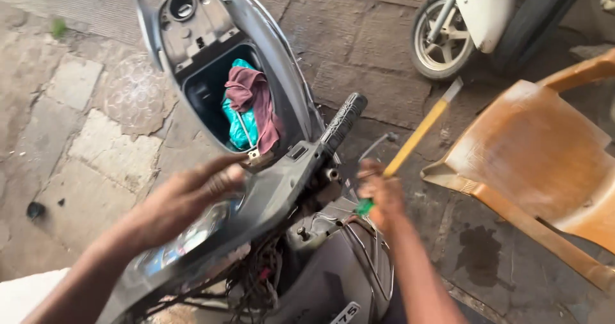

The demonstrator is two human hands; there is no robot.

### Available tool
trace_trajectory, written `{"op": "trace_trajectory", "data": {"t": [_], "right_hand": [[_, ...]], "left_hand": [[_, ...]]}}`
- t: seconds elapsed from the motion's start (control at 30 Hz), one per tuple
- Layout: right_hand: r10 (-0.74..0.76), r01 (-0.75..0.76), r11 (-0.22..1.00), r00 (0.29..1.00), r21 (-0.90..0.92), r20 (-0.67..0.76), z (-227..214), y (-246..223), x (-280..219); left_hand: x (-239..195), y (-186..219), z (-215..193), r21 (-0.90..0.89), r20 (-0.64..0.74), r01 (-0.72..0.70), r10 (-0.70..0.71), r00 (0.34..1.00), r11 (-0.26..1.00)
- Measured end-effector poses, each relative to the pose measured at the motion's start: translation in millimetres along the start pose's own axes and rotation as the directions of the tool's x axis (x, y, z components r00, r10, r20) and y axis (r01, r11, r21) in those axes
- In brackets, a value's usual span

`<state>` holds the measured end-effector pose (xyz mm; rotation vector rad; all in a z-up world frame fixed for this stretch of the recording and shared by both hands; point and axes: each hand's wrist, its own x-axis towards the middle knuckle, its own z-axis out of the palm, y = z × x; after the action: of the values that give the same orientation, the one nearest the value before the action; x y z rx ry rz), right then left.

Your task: Dismantling the front panel and interior components of a scooter using hand tools.

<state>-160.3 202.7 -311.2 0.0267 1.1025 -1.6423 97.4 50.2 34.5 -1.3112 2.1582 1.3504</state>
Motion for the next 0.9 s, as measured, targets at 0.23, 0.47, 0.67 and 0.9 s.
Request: {"op": "trace_trajectory", "data": {"t": [0.23,0.47,0.67,0.9], "right_hand": [[-0.191,0.176,0.982,0.892,-0.075,-0.409,-87,-69,-48],[-0.256,0.16,0.932,0.926,-0.326,-0.279,23,-105,-237],[-0.48,0.488,0.873,0.86,0.001,0.173,104,-82,-248],[-0.656,0.727,0.641,0.685,-0.244,0.318,124,-67,-245]], "left_hand": [[46,-19,8,0.116,-0.022,-0.146,0.149,0.989,0.982],[48,10,29,0.294,0.012,0.089,-0.096,0.995,0.952],[43,28,24,0.338,0.048,-0.004,-0.013,0.999,0.941],[-114,60,147,0.084,-0.833,-0.063,0.105,0.544,0.994]]}}
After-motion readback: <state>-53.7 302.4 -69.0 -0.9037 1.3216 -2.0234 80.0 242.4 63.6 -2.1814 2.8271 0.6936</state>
